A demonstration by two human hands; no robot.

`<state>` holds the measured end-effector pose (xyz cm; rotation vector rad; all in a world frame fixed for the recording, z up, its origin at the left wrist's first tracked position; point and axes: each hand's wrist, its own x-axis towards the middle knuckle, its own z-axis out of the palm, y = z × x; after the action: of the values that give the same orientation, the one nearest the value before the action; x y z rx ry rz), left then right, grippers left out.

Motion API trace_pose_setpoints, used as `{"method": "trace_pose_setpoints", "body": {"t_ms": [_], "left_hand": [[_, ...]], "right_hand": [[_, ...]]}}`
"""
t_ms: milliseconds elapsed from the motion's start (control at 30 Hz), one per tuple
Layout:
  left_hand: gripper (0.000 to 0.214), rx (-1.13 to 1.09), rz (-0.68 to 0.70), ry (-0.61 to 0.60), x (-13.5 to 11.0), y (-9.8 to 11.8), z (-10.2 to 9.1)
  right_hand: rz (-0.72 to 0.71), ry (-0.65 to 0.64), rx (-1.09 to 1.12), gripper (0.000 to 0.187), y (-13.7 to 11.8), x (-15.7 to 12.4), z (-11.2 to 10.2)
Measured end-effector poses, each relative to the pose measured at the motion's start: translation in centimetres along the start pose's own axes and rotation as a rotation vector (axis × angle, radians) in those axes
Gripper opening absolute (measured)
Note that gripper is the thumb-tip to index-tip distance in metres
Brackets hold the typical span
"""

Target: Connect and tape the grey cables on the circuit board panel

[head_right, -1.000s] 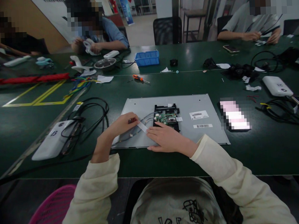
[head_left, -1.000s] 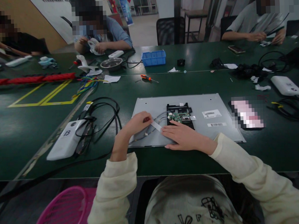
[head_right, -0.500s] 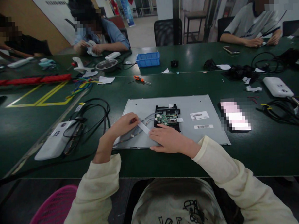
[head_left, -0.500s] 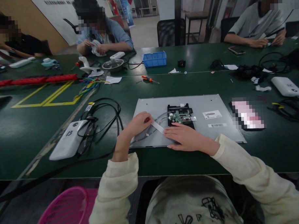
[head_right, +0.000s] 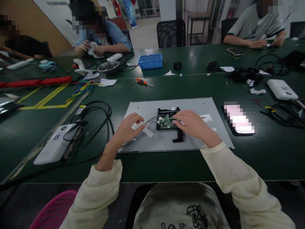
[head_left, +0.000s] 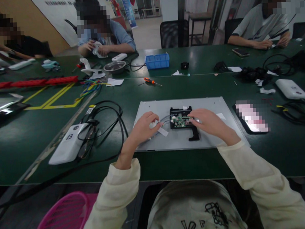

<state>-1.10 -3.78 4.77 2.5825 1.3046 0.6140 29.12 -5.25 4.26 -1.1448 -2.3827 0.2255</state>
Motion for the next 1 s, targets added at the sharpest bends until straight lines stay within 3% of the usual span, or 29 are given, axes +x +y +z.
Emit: {"method": "trace_pose_setpoints", "body": {"t_ms": [200, 467, 633, 767, 867, 1000], "left_hand": [[0.031, 0.036, 0.168, -0.211, 0.0, 2.0, 0.7], [0.008, 0.162, 0.176, -0.27, 0.0, 1.9, 0.6], [0.012, 0.232, 0.166, -0.24, 0.0, 1.1, 1.1], [0.014, 0.3, 0.169, -0.143, 0.1, 0.4, 0.9], [0.017, 0.393, 0.146, -0.077, 0.0, -0.2, 0.4], [0.018, 0.483, 0.137, -0.088, -0.2, -0.8, 0.3]], "right_hand": [[0.178, -0.067, 0.044, 0.022, 3.5, -0.8, -0.9], [0.214, -0.175, 0.152, 0.019, 3.6, -0.9, -0.1], [0.256, -0.155, 0.215, 0.011, 4.0, -0.9, 0.6], [0.395, -0.122, 0.261, 0.011, 4.5, -0.9, -0.1], [0.508, -0.036, 0.162, 0.01, 5.4, -1.2, -0.7], [0.581, 0.015, -0.061, 0.014, 7.4, -2.0, -0.5]]}}
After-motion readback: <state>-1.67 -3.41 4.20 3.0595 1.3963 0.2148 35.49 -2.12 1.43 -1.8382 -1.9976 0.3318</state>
